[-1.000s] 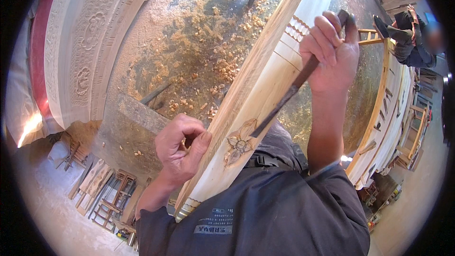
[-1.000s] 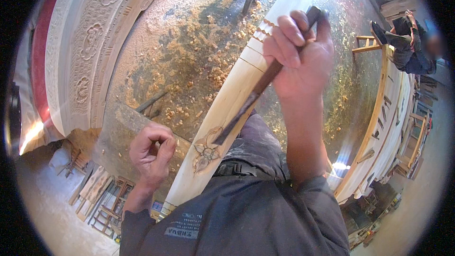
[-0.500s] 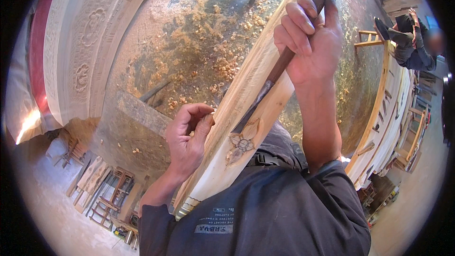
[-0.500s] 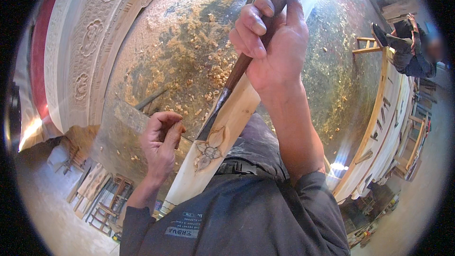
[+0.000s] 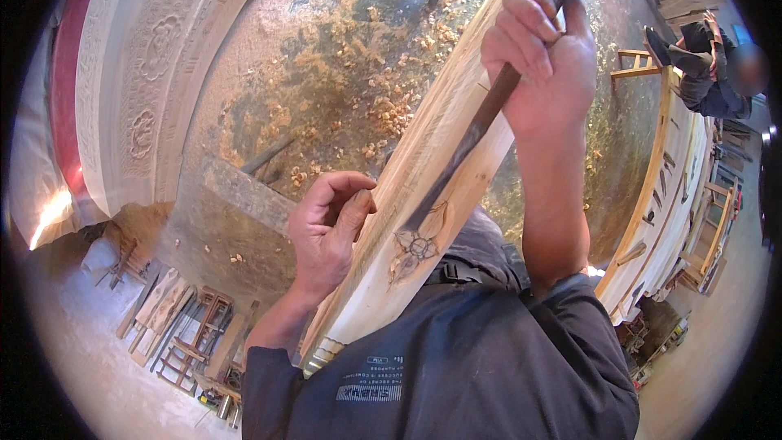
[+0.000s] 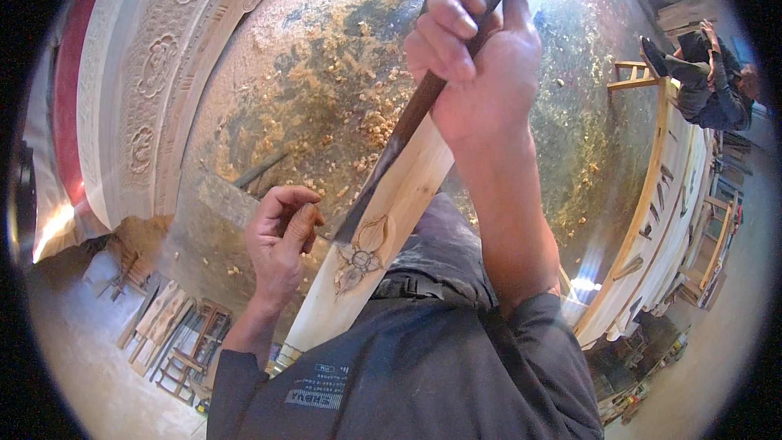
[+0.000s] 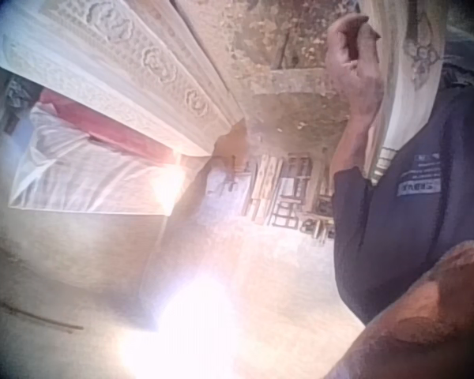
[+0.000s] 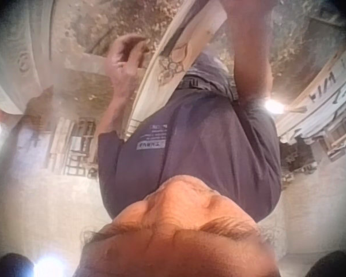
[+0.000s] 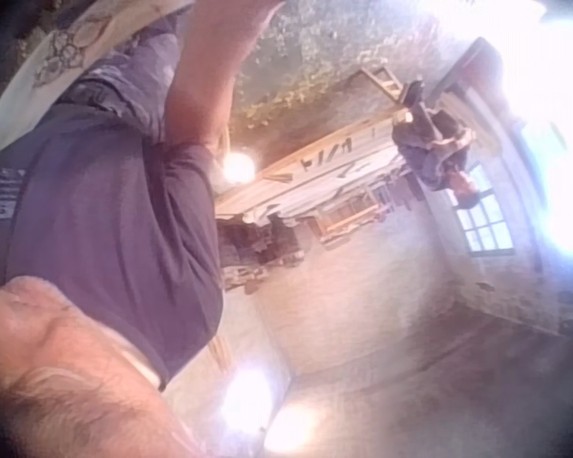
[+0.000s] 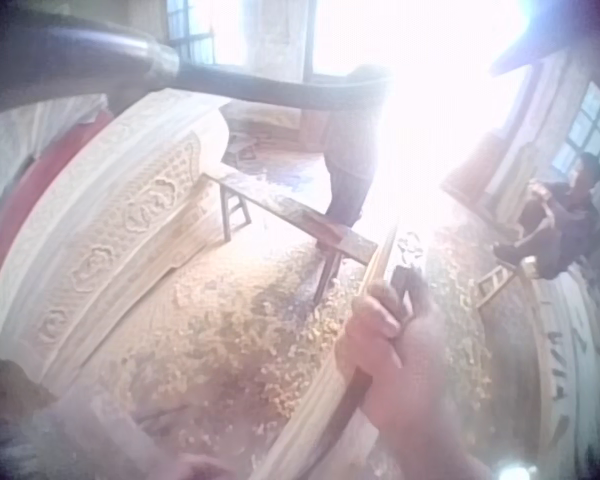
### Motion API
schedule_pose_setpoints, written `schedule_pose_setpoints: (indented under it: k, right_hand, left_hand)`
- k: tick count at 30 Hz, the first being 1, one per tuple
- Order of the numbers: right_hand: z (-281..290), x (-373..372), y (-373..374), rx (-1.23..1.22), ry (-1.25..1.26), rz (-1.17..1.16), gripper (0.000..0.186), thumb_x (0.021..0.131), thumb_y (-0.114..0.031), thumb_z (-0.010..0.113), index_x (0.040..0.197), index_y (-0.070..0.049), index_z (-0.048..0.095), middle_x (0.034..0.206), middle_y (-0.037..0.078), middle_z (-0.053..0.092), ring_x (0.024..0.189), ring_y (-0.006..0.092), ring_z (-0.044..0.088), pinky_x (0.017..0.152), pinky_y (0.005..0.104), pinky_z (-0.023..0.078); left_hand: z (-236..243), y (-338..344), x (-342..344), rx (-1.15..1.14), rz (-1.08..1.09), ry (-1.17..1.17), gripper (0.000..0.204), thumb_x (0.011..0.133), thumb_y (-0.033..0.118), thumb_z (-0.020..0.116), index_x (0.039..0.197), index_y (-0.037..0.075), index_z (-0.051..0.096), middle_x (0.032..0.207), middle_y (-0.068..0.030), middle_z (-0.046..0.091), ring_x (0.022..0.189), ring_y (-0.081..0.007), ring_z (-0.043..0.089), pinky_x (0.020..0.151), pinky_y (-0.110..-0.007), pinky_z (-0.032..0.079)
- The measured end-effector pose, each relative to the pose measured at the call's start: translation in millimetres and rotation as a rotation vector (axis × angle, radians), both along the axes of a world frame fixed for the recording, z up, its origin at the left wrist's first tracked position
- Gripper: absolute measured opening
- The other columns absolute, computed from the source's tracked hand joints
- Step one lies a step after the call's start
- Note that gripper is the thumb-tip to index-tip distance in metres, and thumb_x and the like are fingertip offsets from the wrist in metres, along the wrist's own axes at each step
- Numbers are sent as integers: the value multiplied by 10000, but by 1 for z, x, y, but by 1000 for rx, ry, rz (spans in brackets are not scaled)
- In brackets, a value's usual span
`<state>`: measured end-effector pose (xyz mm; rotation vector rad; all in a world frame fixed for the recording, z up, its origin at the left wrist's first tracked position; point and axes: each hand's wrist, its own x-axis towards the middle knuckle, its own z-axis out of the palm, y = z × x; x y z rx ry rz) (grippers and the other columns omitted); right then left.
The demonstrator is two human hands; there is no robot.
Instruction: The person carves decorative details into a wooden board using a chisel and a mallet. They carefully remove wood shavings from an ornate floral design and carved borders on the piece.
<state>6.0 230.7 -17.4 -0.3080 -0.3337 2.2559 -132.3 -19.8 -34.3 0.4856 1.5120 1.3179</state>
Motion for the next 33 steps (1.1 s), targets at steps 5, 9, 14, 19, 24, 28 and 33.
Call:
schedule_pose_setpoints:
  k: [5, 9, 14, 19, 24, 28, 33]
  right_hand:
    - [-1, -7, -6, 69, -37, -10, 492, 1133, -443, 211, 850, -114, 444, 678, 1, 429, 416, 86, 325, 445, 249, 280]
    - [-1, -7, -10, 134, -7, 6, 495, 1127, -464, 230, 847, -123, 456, 669, 4, 443, 404, 89, 325, 445, 256, 287]
    - [-2, -3, -5, 205, 137, 123, 507, 1117, -502, 255, 831, -139, 465, 657, 1, 454, 396, 86, 328, 439, 250, 280]
    - [-4, -2, -2, 241, 176, 154, 505, 1121, -493, 248, 820, -147, 457, 645, -14, 442, 392, 77, 320, 431, 239, 269]
    - [-4, -8, -8, -45, -59, 12, 516, 1095, -557, 298, 804, -166, 467, 592, -7, 430, 391, 125, 321, 415, 290, 273]
    - [-14, -8, -6, 89, 37, 61, 493, 1134, -455, 230, 802, -153, 434, 625, -27, 418, 381, 66, 297, 424, 225, 263]
    - [-16, -7, -9, 81, -17, 26, 495, 1133, -460, 232, 802, -152, 434, 616, -31, 407, 375, 64, 286, 415, 224, 257]
  left_hand:
    - [-1, 15, -8, 55, -127, -256, 183, 1029, 148, 657, 1135, 5, 698, 840, 5, 653, 613, -12, 493, 537, -181, 354]
    - [-2, 27, -8, 59, -238, -306, 210, 1008, 173, 695, 1111, -6, 735, 833, 13, 646, 639, -19, 499, 553, -187, 358]
    - [-10, 33, -9, 144, -314, -233, 225, 972, 166, 738, 1093, -22, 762, 867, 3, 658, 748, -40, 552, 628, -202, 408]
    - [-17, 33, -7, 158, -314, -233, 293, 928, 231, 791, 1057, -32, 772, 945, -54, 676, 782, -77, 581, 626, -191, 420]
    - [-11, 33, -3, 96, -229, -296, 324, 922, 207, 798, 1132, -36, 750, 986, -60, 696, 771, -67, 588, 622, -188, 426]
    - [-8, 35, -5, 83, -232, -348, 350, 916, 186, 801, 1168, -47, 733, 1007, -51, 681, 757, -59, 577, 610, -180, 409]
    - [-15, 33, -3, 139, -245, -273, 344, 912, 163, 797, 1166, -58, 729, 1029, -64, 676, 772, -60, 575, 612, -174, 396]
